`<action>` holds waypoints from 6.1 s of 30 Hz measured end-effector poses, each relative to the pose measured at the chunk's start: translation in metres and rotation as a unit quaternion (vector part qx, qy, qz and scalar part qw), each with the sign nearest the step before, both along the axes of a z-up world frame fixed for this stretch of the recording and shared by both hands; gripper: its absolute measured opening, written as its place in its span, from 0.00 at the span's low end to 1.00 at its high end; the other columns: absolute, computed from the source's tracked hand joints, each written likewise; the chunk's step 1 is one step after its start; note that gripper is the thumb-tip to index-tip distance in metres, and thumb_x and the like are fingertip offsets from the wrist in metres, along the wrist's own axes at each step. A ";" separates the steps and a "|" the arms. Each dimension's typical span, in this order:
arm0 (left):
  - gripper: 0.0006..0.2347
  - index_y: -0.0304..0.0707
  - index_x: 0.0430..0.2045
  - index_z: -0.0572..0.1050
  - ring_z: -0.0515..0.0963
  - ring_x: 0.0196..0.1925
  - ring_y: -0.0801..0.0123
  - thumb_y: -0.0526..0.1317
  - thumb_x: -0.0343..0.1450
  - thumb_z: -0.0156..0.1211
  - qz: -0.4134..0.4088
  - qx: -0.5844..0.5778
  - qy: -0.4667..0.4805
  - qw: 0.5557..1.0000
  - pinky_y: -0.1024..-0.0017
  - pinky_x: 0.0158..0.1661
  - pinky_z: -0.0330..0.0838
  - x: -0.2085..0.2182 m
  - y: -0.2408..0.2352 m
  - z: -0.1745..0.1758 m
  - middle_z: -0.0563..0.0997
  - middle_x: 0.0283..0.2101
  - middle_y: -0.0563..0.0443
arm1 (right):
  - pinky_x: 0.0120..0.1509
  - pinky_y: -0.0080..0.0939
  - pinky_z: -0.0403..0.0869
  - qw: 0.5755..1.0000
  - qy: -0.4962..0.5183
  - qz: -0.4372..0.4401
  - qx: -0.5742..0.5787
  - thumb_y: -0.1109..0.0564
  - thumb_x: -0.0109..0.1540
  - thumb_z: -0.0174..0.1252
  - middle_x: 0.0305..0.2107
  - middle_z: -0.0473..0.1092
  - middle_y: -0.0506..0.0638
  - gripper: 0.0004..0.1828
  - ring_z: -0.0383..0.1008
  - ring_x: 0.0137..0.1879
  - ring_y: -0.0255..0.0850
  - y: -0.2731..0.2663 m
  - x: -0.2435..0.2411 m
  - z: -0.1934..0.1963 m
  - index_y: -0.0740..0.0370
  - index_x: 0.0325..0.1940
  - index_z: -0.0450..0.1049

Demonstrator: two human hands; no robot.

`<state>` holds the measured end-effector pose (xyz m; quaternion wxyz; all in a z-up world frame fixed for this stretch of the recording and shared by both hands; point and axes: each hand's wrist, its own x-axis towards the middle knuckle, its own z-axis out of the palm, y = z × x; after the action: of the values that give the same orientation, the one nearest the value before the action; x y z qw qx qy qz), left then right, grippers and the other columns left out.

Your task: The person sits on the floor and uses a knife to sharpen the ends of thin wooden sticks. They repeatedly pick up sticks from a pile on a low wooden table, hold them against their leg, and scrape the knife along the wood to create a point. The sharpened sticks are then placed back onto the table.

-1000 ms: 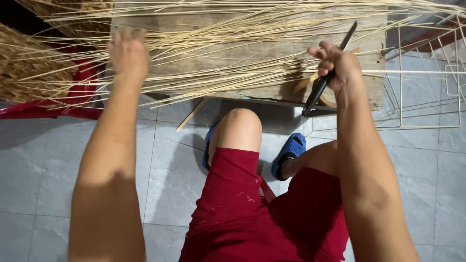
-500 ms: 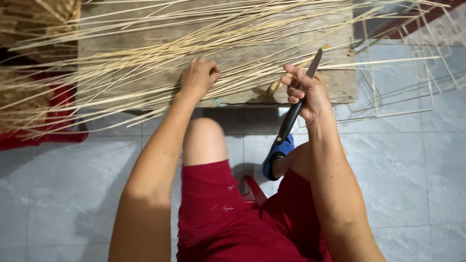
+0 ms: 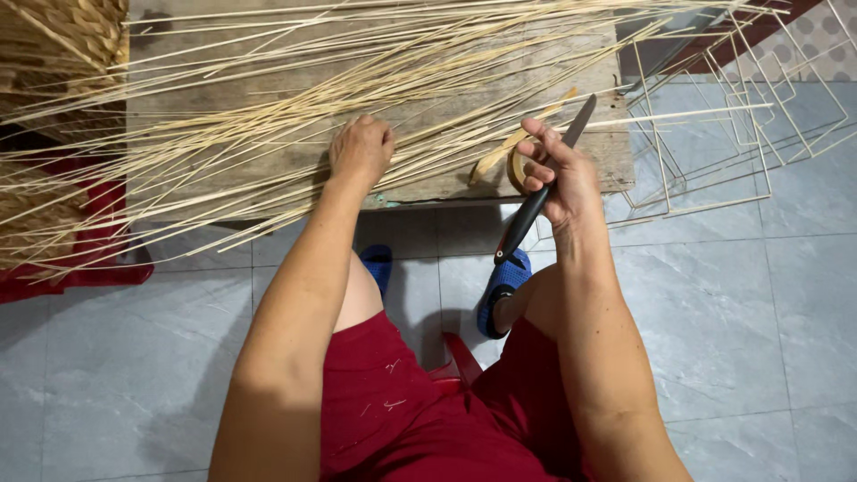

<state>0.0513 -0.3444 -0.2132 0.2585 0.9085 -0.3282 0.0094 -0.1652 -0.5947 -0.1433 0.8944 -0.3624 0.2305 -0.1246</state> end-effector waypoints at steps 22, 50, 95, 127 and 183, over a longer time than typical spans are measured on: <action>0.03 0.46 0.34 0.82 0.81 0.33 0.63 0.40 0.71 0.68 -0.120 -0.204 -0.086 0.968 0.67 0.32 0.74 -0.071 0.048 0.121 0.82 0.33 0.55 | 0.22 0.29 0.59 0.998 -0.036 -0.003 -0.049 0.50 0.70 0.57 0.27 0.69 0.48 0.21 0.56 0.20 0.27 0.019 0.018 0.020 0.69 0.60 0.70; 0.09 0.57 0.43 0.83 0.77 0.53 0.65 0.36 0.73 0.67 0.064 -0.161 -0.341 0.924 0.42 0.69 0.47 -0.034 0.113 0.120 0.81 0.42 0.62 | 0.21 0.33 0.55 0.892 -0.207 -0.400 0.042 0.57 0.70 0.62 0.17 0.55 0.44 0.13 0.52 0.20 0.34 -0.232 -0.163 -0.045 0.61 0.32 0.70; 0.16 0.40 0.58 0.77 0.76 0.25 0.85 0.47 0.81 0.50 -0.141 -0.438 0.278 0.843 0.85 0.26 0.71 -0.251 0.061 0.238 0.83 0.30 0.57 | 0.24 0.28 0.62 0.882 0.011 0.376 -0.285 0.57 0.66 0.62 0.22 0.70 0.42 0.06 0.61 0.21 0.25 0.254 -0.189 0.011 0.62 0.40 0.79; 0.06 0.42 0.38 0.83 0.85 0.33 0.69 0.39 0.71 0.66 -0.095 -0.136 0.131 0.977 0.72 0.36 0.77 -0.194 0.234 0.212 0.87 0.33 0.51 | 0.30 0.32 0.58 0.933 -0.089 -0.341 -0.071 0.49 0.79 0.57 0.30 0.66 0.43 0.11 0.57 0.27 0.32 -0.128 -0.301 -0.006 0.57 0.50 0.72; 0.10 0.43 0.32 0.82 0.78 0.46 0.53 0.47 0.67 0.72 -0.026 -0.044 0.049 0.997 0.56 0.44 0.72 0.022 0.081 0.001 0.80 0.37 0.46 | 0.26 0.30 0.61 0.993 0.093 0.031 -0.069 0.56 0.71 0.51 0.29 0.71 0.49 0.12 0.58 0.21 0.29 0.010 -0.037 -0.036 0.63 0.55 0.71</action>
<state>0.0738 -0.2636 -0.2121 0.3147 0.8865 -0.3382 -0.0274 -0.2021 -0.5847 -0.1793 0.8456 -0.4397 0.2924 -0.0785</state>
